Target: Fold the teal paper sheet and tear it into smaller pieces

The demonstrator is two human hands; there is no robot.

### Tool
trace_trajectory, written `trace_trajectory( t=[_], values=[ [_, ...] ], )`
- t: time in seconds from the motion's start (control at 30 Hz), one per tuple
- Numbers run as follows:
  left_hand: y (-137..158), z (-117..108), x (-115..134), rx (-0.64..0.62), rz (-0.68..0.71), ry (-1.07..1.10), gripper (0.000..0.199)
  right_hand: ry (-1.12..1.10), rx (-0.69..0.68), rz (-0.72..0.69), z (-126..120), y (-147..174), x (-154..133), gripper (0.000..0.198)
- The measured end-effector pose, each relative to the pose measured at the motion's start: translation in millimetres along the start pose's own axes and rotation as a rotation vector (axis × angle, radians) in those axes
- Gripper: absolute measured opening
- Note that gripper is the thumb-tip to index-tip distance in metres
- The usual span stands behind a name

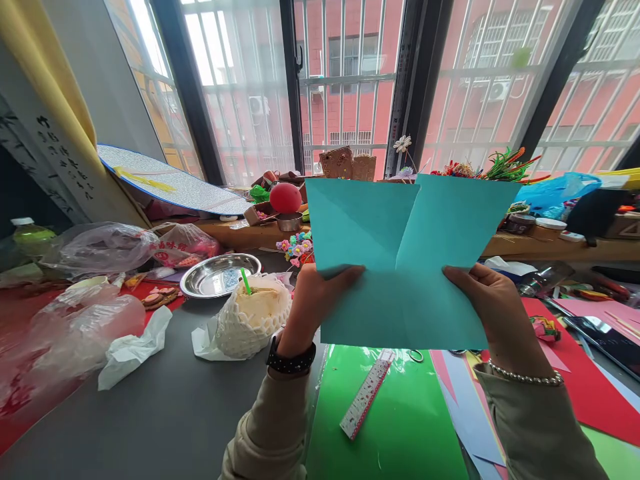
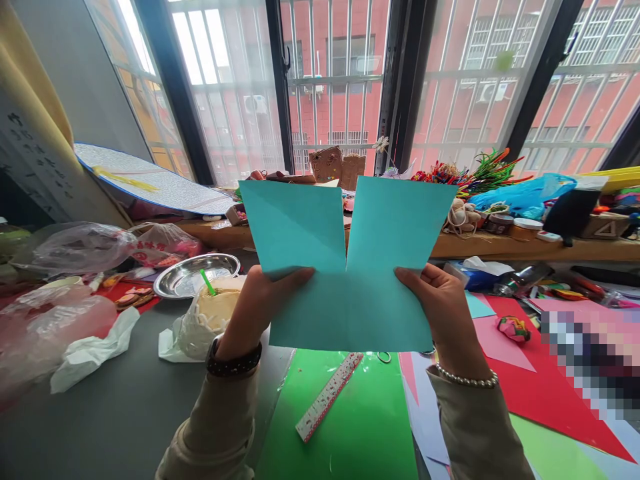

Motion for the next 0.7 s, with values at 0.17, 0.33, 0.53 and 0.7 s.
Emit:
trace_trajectory(
  t=[0.17, 0.33, 0.53, 0.7],
  values=[
    [-1.0, 1.9, -3.3, 0.005, -0.010, 0.001, 0.024, -0.023, -0.020, 0.012, 0.3, -2.4, 2.9, 0.019],
    [-0.3, -14.4, -1.8, 0.138, 0.007, 0.073, 0.026, -0.094, 0.068, -0.009, -13.7, -10.4, 2.3, 0.020],
    [-1.9, -27.8, 0.8, 0.130, -0.013, 0.127, 0.031, -0.164, 0.136, -0.046, -28.7, -21.1, 3.9, 0.021],
    [-17.0, -13.6, -23.9, -0.172, -0.098, 0.091, 0.038, -0.186, 0.189, -0.131, -35.3, -26.0, 6.5, 0.025]
  ],
)
Point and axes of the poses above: each hand's wrist, its own y-axis away from the middle knuckle, its own z-axis out of the palm, x = y × z, the point moved 3 cm from there along -y, towards the middle knuckle, and after that the axes turned 7 degrees about z, right-handed, at the moved point
